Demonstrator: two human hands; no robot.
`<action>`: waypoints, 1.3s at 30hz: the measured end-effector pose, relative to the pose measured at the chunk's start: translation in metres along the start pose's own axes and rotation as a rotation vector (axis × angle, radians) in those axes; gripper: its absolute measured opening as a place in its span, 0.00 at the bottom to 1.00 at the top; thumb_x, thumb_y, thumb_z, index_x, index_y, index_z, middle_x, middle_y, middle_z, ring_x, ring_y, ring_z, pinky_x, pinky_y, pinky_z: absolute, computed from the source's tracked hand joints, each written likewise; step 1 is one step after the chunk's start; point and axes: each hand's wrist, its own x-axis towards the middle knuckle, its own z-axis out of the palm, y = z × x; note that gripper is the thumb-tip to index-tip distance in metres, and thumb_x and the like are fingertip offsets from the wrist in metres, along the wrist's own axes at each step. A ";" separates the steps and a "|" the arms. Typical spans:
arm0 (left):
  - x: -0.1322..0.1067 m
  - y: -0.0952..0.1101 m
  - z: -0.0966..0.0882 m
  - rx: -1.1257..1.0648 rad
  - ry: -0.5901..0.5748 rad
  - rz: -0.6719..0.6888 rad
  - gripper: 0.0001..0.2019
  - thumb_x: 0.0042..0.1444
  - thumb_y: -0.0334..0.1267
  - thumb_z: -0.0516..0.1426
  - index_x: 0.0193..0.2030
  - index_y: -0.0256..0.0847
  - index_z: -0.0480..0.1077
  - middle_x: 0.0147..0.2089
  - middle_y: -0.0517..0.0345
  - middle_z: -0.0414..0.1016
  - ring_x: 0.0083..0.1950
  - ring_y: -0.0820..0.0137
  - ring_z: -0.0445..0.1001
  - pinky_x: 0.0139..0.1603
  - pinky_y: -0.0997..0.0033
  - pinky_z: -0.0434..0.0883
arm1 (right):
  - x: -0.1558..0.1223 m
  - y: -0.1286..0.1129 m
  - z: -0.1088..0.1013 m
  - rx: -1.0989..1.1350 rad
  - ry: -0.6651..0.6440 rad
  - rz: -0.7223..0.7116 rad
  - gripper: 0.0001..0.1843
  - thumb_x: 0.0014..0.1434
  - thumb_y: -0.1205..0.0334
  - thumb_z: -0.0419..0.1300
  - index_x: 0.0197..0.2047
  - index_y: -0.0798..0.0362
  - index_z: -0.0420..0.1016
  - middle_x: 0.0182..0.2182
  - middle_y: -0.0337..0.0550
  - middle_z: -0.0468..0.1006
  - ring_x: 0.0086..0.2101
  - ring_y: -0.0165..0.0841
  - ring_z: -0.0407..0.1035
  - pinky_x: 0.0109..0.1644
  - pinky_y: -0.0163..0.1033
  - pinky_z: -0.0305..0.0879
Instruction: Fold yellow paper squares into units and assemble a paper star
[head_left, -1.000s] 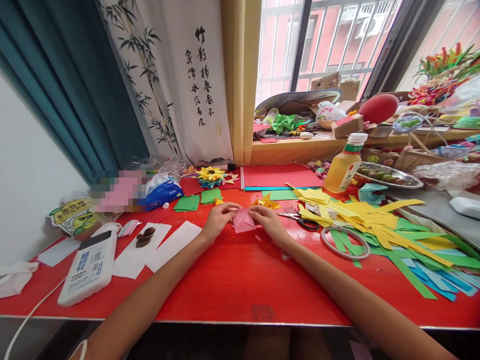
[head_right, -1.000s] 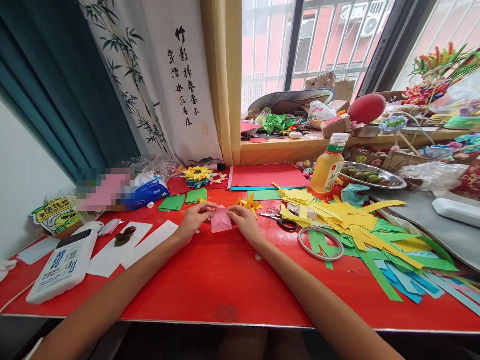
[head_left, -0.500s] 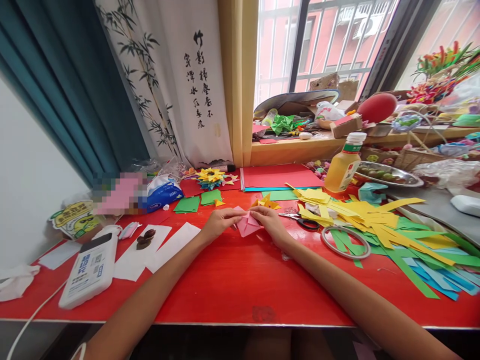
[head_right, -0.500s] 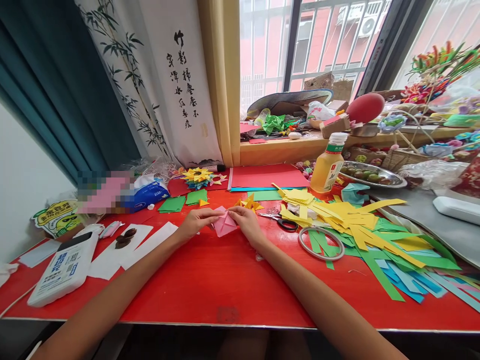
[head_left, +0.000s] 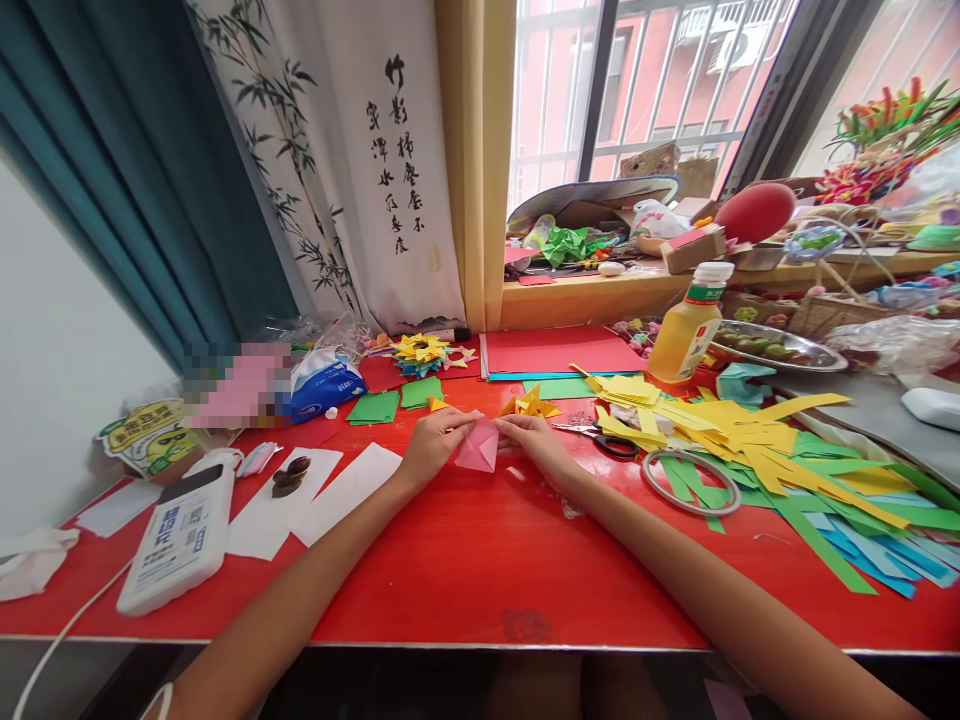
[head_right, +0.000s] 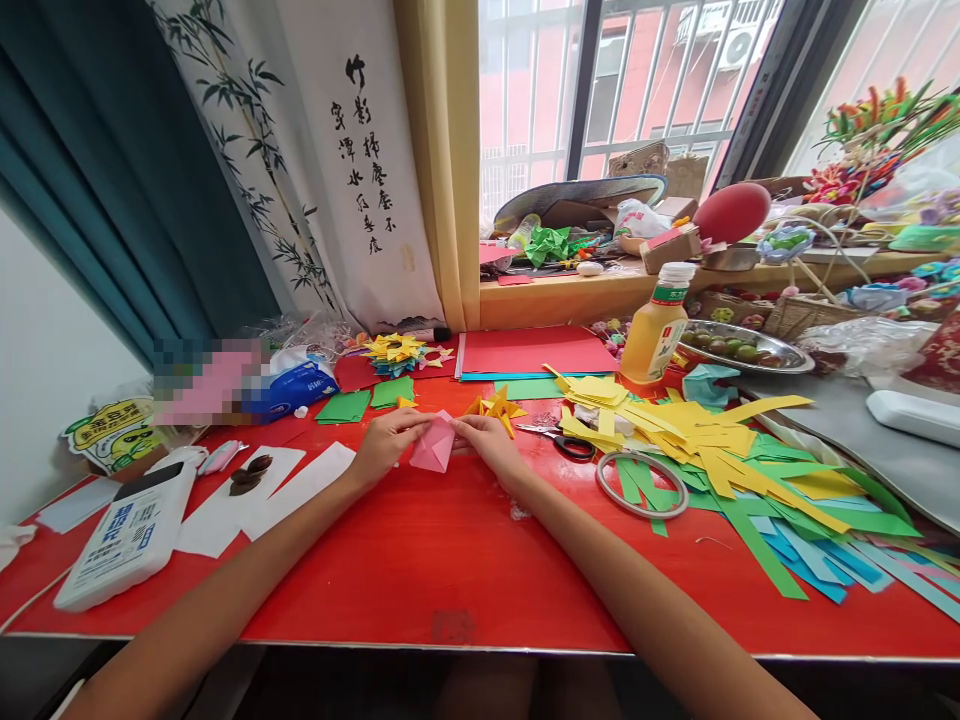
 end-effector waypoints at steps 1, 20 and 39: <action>0.000 0.000 0.000 0.015 0.032 -0.009 0.12 0.53 0.38 0.50 0.40 0.43 0.72 0.38 0.56 0.72 0.38 0.72 0.70 0.39 0.75 0.66 | 0.000 0.000 0.000 0.006 -0.005 0.013 0.11 0.50 0.55 0.56 0.29 0.54 0.71 0.24 0.44 0.73 0.25 0.32 0.67 0.34 0.40 0.65; -0.009 0.006 0.002 0.281 -0.080 0.272 0.15 0.56 0.36 0.47 0.50 0.43 0.65 0.40 0.55 0.69 0.40 0.73 0.68 0.41 0.74 0.66 | 0.001 0.005 -0.007 -0.248 0.094 -0.105 0.14 0.48 0.52 0.55 0.27 0.56 0.70 0.22 0.38 0.68 0.23 0.27 0.59 0.27 0.32 0.52; -0.009 0.003 0.002 0.296 -0.118 0.339 0.14 0.56 0.35 0.47 0.48 0.42 0.67 0.41 0.53 0.70 0.41 0.72 0.69 0.43 0.73 0.66 | 0.000 0.006 -0.007 -0.099 0.050 -0.097 0.13 0.48 0.53 0.56 0.29 0.57 0.70 0.25 0.39 0.70 0.26 0.28 0.62 0.31 0.33 0.55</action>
